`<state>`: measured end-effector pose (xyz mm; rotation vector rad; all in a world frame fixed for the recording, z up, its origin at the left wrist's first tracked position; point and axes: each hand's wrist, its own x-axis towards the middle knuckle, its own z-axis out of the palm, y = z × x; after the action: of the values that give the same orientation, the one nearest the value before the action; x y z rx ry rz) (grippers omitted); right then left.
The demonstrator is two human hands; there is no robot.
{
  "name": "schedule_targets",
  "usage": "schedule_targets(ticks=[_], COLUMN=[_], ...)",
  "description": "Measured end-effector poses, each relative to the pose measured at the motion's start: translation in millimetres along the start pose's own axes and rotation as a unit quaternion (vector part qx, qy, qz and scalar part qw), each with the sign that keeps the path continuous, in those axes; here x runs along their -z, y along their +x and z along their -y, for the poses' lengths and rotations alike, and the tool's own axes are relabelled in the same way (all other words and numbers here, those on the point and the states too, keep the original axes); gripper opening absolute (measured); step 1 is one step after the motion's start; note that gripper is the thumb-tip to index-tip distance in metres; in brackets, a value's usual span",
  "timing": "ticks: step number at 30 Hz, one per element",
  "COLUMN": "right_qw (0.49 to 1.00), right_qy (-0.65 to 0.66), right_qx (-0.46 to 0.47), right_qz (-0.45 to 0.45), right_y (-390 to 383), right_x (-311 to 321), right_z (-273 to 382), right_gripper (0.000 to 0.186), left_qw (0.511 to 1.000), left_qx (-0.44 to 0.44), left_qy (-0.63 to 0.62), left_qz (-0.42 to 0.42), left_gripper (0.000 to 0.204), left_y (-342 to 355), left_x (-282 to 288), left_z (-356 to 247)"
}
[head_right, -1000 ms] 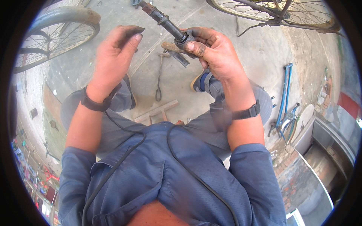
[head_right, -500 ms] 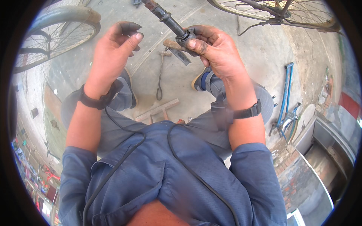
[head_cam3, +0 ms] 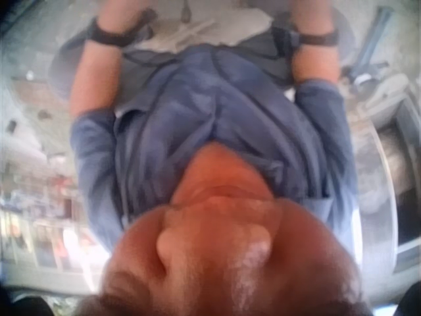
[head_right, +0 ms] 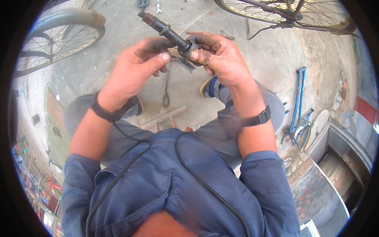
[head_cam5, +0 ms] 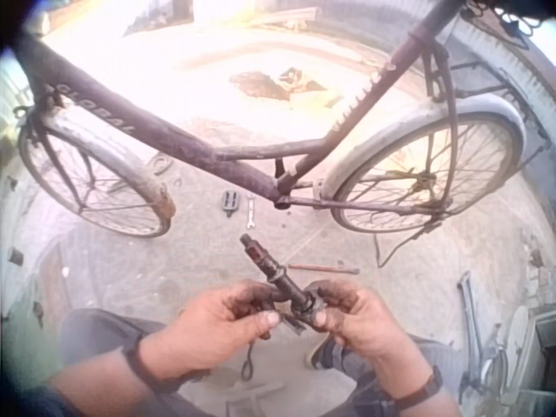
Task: The person removes a bicycle pedal from the crank arm using a hammer and a metal rod to loosen it. They then inspect the removed pedal and crank arm, and attempt to reattach the pedal to the crank arm.
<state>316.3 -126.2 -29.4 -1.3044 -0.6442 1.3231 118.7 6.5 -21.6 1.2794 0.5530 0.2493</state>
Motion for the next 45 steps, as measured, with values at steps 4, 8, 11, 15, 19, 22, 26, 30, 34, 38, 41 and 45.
schedule_targets(ticks=[4,8,11,15,19,22,26,30,34,38,41,45], right_qw=[1.000,1.000,0.999,0.997,0.997,0.996,0.995,0.995,0.995,0.995,0.995,0.995], right_qy=[-0.002,-0.004,-0.014,-0.043,-0.047,-0.050,-0.053,-0.067,-0.057,-0.054,-0.056,-0.059], right_qx=[0.006,0.004,0.003,-0.022,-0.037,-0.045,-0.054,-0.055,-0.056,-0.059,-0.059,-0.060], right_qz=[0.018,0.030,0.036,0.058,0.055,0.057,0.058,0.053,0.057,0.056,0.053,0.056], right_y=[-0.4,-1.3,-3.4,-4.8,-7.0,-8.6,-10.5,-10.4,-10.2,-10.1,-10.0,-9.9], right_x=[-0.1,-1.2,-1.4,-0.7,-2.2,-2.7,-4.2,-5.0,-4.9,-4.8,-4.4,-3.9], right_z=[1.1,3.3,5.7,8.2,8.1,10.1,12.2,11.9,11.4,11.9,12.2,11.3], right_gripper=[0.063,0.064,0.063,0.059,0.056,0.057,0.058,0.059,0.058,0.057,0.057,0.057], left_qw=[1.000,1.000,0.999,0.996,0.993,0.993,0.992,0.992,0.991,0.992,0.992,0.993], left_qx=[-0.005,-0.005,-0.001,0.012,0.011,0.000,0.002,0.017,0.036,0.045,0.038,0.023], left_qy=[0.000,-0.014,-0.029,-0.026,-0.024,-0.034,-0.017,-0.014,-0.024,-0.036,-0.057,-0.029], left_qz=[0.003,0.009,0.035,0.087,0.113,0.117,0.125,0.125,0.124,0.115,0.105,0.110], left_gripper=[0.030,0.034,0.038,0.044,0.044,0.044,0.041,0.039,0.038,0.038,0.038,0.037], left_y=[-0.4,0.4,-0.8,1.1,1.2,1.2,2.1,2.2,1.7,1.4,1.6,2.1], left_x=[-1.0,-0.1,3.3,8.7,8.8,6.8,8.4,9.6,10.1,10.1,9.3,8.3], left_z=[1.8,2.5,2.0,2.6,3.6,2.8,-1.3,-3.6,-4.7,-4.4,-2.8,-1.4])
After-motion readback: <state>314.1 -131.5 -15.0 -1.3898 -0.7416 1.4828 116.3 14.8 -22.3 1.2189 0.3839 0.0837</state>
